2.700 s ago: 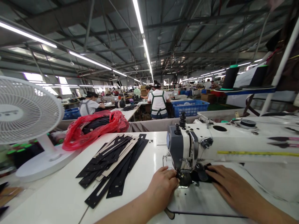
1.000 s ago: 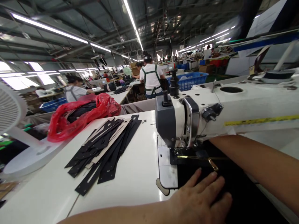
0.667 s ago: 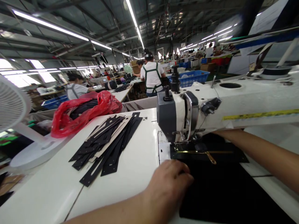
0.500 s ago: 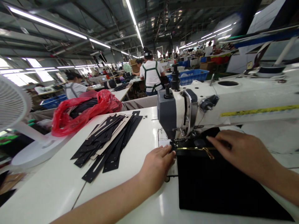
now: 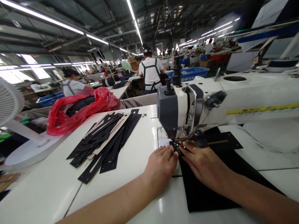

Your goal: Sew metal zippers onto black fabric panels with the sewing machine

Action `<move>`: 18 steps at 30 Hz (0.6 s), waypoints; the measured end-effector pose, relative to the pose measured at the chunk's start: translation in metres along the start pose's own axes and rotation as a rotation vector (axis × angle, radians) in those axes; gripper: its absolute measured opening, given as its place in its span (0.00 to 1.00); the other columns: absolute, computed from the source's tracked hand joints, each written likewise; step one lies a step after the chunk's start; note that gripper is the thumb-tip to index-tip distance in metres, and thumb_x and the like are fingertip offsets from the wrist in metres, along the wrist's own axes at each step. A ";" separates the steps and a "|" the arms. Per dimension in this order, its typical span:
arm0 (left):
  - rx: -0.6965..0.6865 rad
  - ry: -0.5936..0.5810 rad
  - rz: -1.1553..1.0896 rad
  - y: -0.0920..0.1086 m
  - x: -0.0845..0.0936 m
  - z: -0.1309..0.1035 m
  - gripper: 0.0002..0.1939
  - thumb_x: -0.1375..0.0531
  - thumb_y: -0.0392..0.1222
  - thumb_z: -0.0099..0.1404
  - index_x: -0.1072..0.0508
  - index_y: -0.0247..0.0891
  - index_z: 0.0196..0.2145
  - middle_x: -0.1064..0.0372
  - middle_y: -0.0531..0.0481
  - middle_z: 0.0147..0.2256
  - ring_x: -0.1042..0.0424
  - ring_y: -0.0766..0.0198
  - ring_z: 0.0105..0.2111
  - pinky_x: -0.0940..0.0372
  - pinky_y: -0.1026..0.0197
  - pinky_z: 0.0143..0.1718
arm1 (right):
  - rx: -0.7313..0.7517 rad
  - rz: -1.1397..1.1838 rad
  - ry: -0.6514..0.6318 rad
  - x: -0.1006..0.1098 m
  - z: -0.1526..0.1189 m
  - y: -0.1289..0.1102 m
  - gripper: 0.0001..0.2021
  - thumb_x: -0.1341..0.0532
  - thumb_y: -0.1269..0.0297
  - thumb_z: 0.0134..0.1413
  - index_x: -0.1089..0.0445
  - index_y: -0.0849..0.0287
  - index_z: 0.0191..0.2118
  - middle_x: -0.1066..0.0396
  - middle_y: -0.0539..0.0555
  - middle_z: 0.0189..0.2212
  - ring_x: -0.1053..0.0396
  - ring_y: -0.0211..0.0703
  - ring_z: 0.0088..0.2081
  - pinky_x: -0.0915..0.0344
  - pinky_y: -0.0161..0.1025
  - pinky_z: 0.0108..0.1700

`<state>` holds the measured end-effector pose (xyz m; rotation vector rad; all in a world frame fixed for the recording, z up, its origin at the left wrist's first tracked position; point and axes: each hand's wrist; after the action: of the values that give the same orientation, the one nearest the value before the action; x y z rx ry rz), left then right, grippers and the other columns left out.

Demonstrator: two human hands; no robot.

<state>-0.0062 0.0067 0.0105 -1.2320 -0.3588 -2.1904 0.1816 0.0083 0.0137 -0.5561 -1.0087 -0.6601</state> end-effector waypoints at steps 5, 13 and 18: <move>-0.017 -0.006 -0.010 0.000 0.001 0.003 0.12 0.53 0.29 0.67 0.30 0.28 0.39 0.28 0.37 0.37 0.27 0.56 0.42 0.31 0.52 0.44 | -0.013 0.013 -0.012 0.001 0.004 -0.004 0.15 0.50 0.77 0.55 0.31 0.66 0.45 0.30 0.63 0.44 0.31 0.49 0.44 0.34 0.46 0.46; 0.049 0.005 -0.023 0.003 -0.001 0.004 0.12 0.52 0.29 0.66 0.29 0.32 0.37 0.28 0.43 0.35 0.27 0.60 0.38 0.37 0.49 0.51 | -0.011 0.009 -0.004 -0.004 0.000 0.000 0.16 0.51 0.77 0.56 0.32 0.67 0.46 0.31 0.63 0.46 0.32 0.50 0.46 0.34 0.47 0.48; 0.090 0.028 -0.012 0.002 -0.006 0.004 0.14 0.53 0.28 0.66 0.28 0.35 0.35 0.28 0.46 0.34 0.27 0.62 0.36 0.42 0.46 0.55 | -0.014 0.000 0.034 -0.004 0.003 -0.001 0.15 0.50 0.78 0.55 0.30 0.64 0.43 0.29 0.61 0.42 0.31 0.48 0.44 0.34 0.46 0.47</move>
<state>0.0007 0.0095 0.0074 -1.1519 -0.4496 -2.1752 0.1779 0.0103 0.0117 -0.5554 -0.9728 -0.6753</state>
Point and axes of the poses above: each hand's wrist, its own z-axis towards the middle knuckle, its own x-axis out of the back of the hand, y = z × x
